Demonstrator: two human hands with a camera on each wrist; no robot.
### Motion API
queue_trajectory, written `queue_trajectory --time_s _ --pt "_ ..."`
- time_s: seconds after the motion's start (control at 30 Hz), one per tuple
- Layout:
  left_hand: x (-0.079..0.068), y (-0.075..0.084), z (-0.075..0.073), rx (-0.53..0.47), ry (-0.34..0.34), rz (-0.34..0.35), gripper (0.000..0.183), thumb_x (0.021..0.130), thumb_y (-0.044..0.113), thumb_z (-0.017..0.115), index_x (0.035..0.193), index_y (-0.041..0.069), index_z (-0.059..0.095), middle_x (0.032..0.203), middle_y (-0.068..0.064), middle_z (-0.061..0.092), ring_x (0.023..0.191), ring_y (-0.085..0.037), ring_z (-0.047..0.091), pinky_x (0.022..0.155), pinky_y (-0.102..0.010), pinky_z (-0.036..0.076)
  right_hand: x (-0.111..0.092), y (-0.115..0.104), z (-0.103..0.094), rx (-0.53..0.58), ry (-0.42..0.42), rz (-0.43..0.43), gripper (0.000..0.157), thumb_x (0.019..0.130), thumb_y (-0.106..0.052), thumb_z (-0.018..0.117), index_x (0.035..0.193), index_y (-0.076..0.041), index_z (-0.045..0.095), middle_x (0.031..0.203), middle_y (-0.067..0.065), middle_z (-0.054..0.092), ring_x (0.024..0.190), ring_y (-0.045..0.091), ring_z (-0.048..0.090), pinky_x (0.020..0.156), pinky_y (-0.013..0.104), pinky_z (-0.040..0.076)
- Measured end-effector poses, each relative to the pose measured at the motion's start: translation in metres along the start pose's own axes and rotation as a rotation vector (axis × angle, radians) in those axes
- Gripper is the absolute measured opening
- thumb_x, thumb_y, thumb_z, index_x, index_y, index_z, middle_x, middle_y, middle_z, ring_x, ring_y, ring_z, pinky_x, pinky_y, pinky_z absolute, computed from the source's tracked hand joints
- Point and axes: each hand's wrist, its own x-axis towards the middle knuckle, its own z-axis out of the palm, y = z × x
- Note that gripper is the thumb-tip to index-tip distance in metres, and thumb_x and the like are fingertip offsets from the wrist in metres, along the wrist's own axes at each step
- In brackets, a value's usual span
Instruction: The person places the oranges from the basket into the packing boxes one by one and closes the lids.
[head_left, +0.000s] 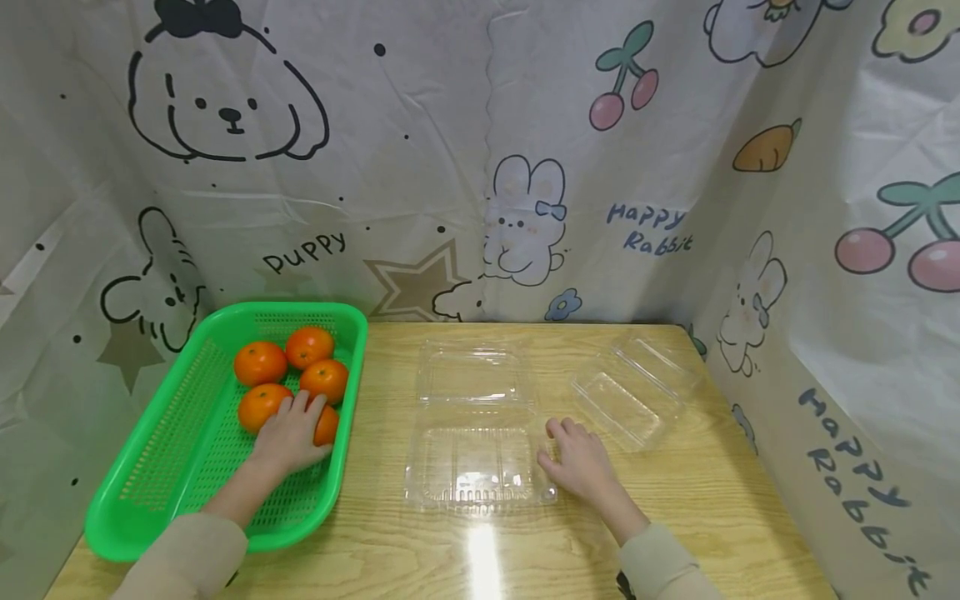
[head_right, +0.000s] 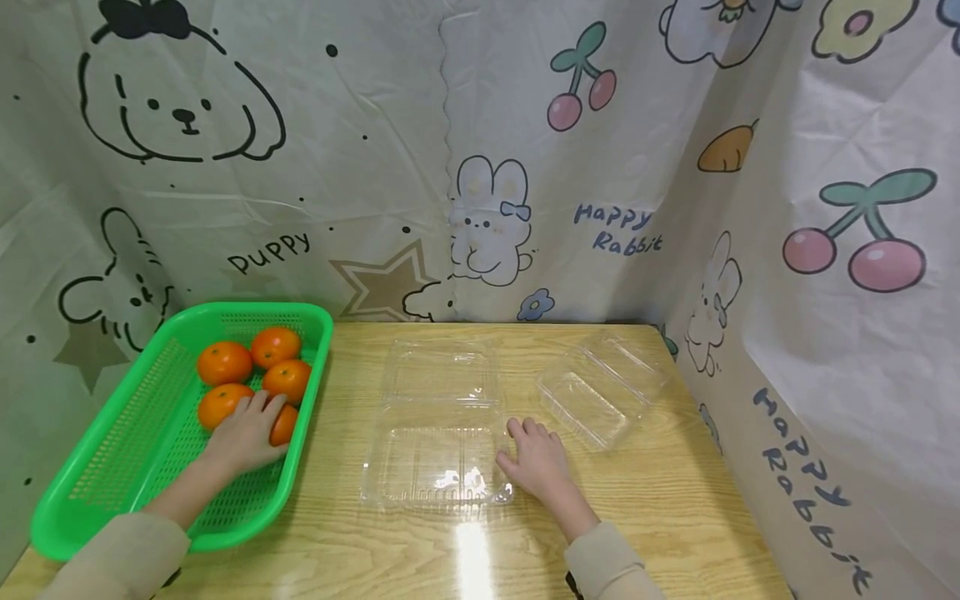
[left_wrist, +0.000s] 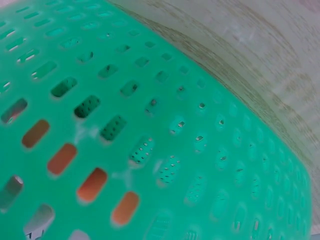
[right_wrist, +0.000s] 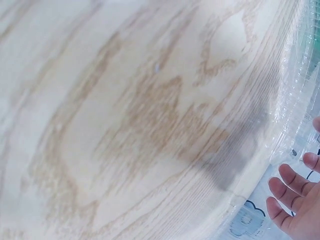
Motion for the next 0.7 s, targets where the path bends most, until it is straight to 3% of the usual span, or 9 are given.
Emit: queue_trajectory --time_s 0.27,0.7 --pt "0.000 -0.002 0.000 -0.018 0.001 -0.019 0.071 0.069 0.030 0.073 0.123 -0.005 0.043 0.117 -0.030 0.040 0.101 -0.044 0.042 0.069 -0.055 0.046 0.000 0.000 0.001 0.000 -0.010 0.008 0.032 0.083 -0.037 0.054 0.102 -0.011 0.053 0.088 0.002 0.052 0.075 0.019 0.049 0.059 0.032 0.040" --pt "0.002 0.000 -0.017 -0.054 0.070 -0.028 0.073 0.070 0.032 0.069 0.124 -0.008 0.042 0.115 -0.031 0.039 0.099 -0.046 0.041 0.073 -0.058 0.044 0.002 0.000 0.002 -0.021 -0.035 0.026 0.033 0.083 -0.038 0.053 0.104 -0.012 0.052 0.092 0.003 0.053 0.080 0.021 0.051 0.062 0.034 0.041"
